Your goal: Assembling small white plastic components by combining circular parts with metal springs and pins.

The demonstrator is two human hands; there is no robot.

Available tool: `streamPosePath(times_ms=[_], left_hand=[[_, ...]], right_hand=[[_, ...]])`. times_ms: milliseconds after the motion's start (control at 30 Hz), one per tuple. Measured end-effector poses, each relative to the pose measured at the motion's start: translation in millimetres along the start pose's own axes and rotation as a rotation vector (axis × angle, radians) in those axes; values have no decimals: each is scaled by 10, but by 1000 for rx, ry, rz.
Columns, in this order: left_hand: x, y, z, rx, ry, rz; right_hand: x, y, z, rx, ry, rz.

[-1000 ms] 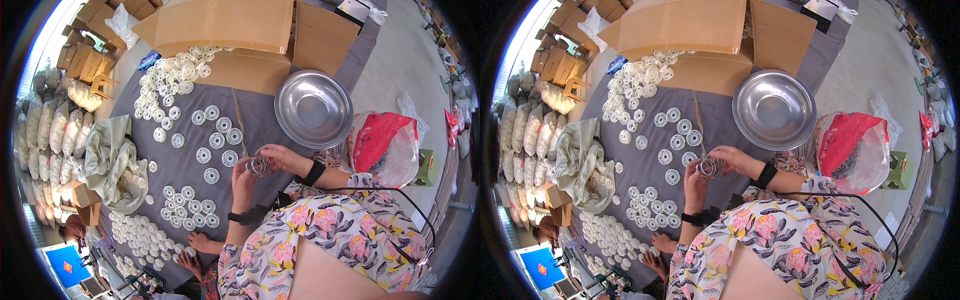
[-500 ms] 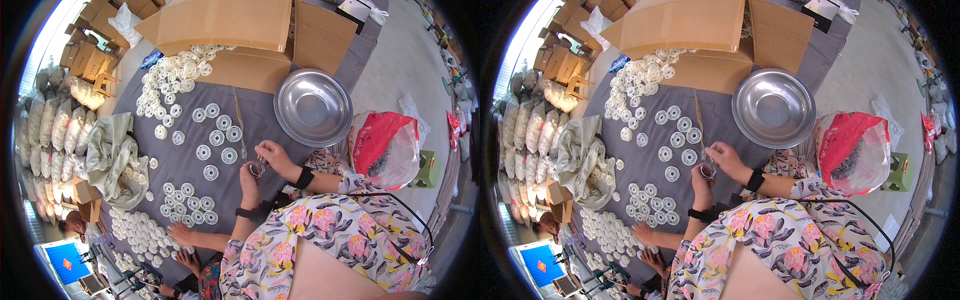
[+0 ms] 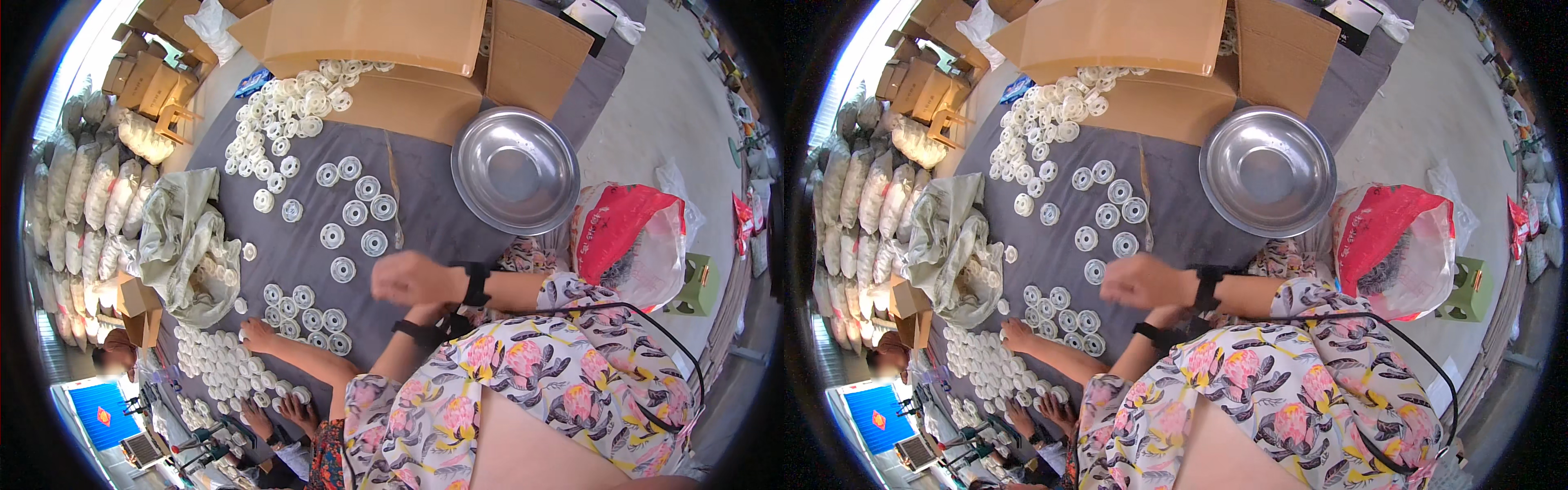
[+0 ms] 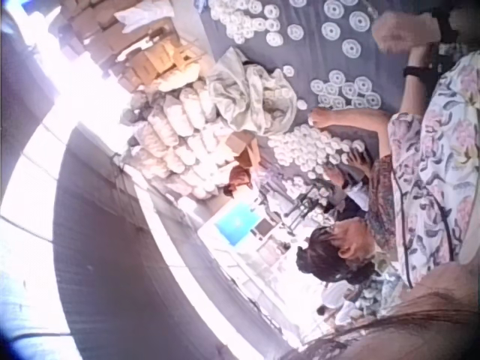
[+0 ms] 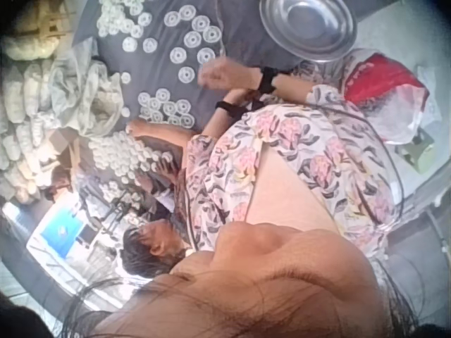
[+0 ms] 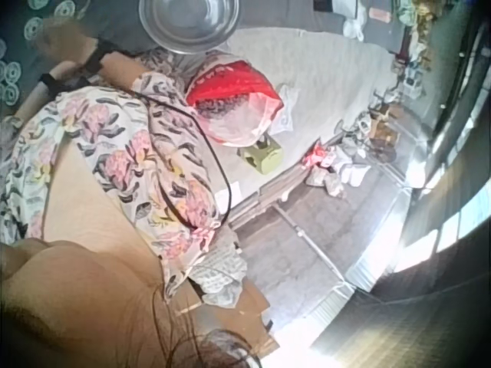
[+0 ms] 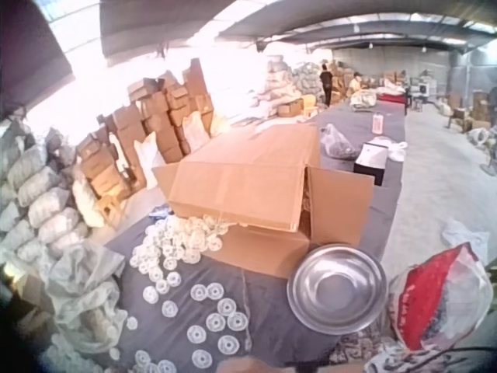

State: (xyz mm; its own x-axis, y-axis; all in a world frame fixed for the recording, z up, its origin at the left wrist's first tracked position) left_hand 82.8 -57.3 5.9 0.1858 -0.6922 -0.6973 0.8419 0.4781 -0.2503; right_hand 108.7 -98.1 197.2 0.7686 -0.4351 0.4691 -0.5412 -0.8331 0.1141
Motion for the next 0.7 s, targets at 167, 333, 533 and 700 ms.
streamPosePath(times_ms=[167, 333, 533, 700], left_hand=[[70, 752, 287, -47, -163, 335], [163, 2134, 598, 163, -485, 868], [136, 2475, 1276, 834, -712, 1185], [401, 2508, 1292, 1090, -559, 1107]], right_hand=[[30, 164, 84, -53, -102, -4], [-433, 854, 774, 73, -566, 321], [-906, 1157, 1121, 120, -749, 426], [-976, 1381, 1206, 113, -780, 562]])
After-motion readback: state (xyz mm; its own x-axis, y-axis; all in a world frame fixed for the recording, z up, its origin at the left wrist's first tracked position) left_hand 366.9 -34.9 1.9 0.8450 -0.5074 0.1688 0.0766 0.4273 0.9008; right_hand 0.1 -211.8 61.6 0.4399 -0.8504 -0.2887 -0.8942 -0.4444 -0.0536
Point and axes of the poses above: each hand's wrist, its own x-axis towards the middle knuckle, its own y-axis out of the back of the hand, z = x × y, the point moved 10 cm from there along x, towards the middle knuckle, and after that the axes turned 9 degrees about z, right-handed, at the moved point
